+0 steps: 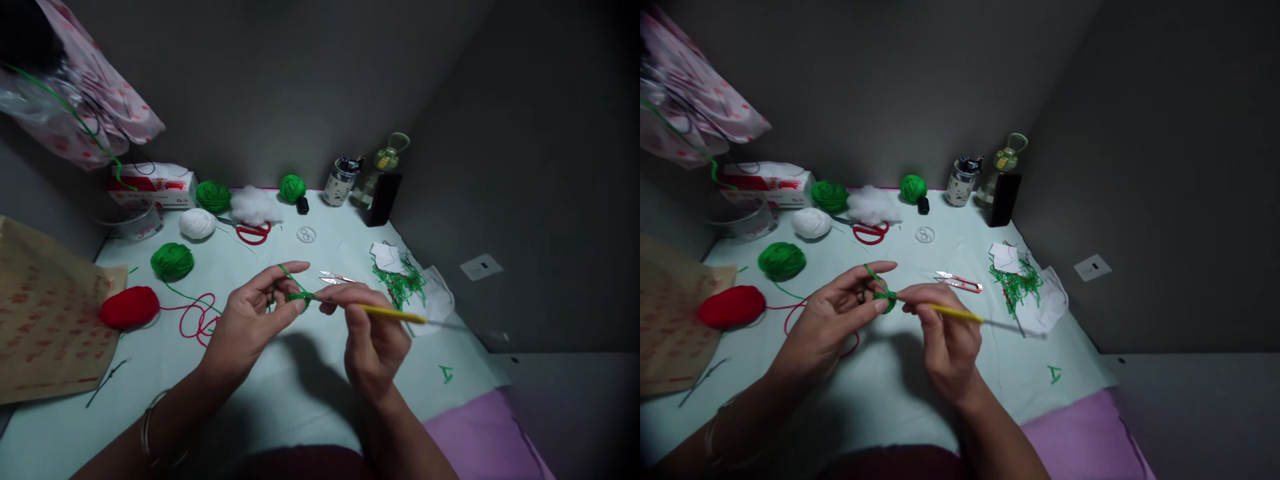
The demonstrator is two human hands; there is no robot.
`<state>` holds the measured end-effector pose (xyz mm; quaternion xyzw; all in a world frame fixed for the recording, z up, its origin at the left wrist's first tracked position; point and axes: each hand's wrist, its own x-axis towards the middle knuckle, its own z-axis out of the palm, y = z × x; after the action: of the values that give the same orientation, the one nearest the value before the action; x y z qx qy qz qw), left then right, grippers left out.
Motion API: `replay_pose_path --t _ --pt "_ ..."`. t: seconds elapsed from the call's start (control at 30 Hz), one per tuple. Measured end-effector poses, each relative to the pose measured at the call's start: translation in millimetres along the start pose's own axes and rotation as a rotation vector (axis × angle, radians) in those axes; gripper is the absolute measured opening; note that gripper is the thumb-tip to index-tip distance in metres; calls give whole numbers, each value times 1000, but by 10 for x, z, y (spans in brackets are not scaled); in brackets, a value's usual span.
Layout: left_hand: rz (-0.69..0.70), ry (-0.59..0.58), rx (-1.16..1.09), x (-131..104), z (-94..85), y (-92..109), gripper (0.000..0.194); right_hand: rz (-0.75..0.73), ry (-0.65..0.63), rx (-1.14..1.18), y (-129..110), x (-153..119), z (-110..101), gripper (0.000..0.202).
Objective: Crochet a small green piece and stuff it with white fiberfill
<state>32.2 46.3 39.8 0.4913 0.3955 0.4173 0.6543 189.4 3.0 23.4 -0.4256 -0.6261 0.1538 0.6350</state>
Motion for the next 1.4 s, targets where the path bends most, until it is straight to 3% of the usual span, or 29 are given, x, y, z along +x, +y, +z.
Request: replay_pose_path --t 0.1,0.2,0.27,0.47,0.53,0.6,0.67,0.73,0.8,0.87,0.97,1.1,1.2,1.3,1.4 --pt "-35 -50 -80 11 -25 -8 38 173 37 175 23 40 6 21" --pt "-43 -56 -100 19 -38 -18 37 212 27 259 39 65 -1 20" --pt "-28 -32 -51 16 -27 -17 37 197 5 196 34 67 -12 21" --pt "72 132 54 -37 71 -10 40 -223 -110 -248 19 -15 -19 28" --pt "27 78 -83 -42 80 -17 48 -334 -148 -433 33 -54 -13 31" --pt "-86 -57 -265 -28 65 -19 54 -369 -132 -491 49 -70 -15 33" --pt "-200 -162 -389 -2 35 -9 51 -289 -49 -347 58 -51 -23 31" --pt "-242 -173 -437 22 7 6 47 -125 49 -114 56 0 -29 26" --pt "-202 -128 -443 32 -6 12 45 27 86 85 49 61 -23 24" --pt "-154 -111 -409 28 -4 -5 43 101 36 156 47 100 -2 21" --pt "-95 -105 -307 15 9 -60 43 73 -54 70 59 85 36 20" --pt "-46 -38 -302 14 27 -103 48 -158 -83 -202 97 -27 51 34" --pt "-169 -102 -430 21 27 -68 44 -295 -87 -343 110 -64 24 41" --pt "-299 -159 -530 26 10 -14 33 -89 23 -116 91 -8 -10 30" --pt "-242 -130 -510 19 2 -4 32 121 61 197 74 65 -6 23"
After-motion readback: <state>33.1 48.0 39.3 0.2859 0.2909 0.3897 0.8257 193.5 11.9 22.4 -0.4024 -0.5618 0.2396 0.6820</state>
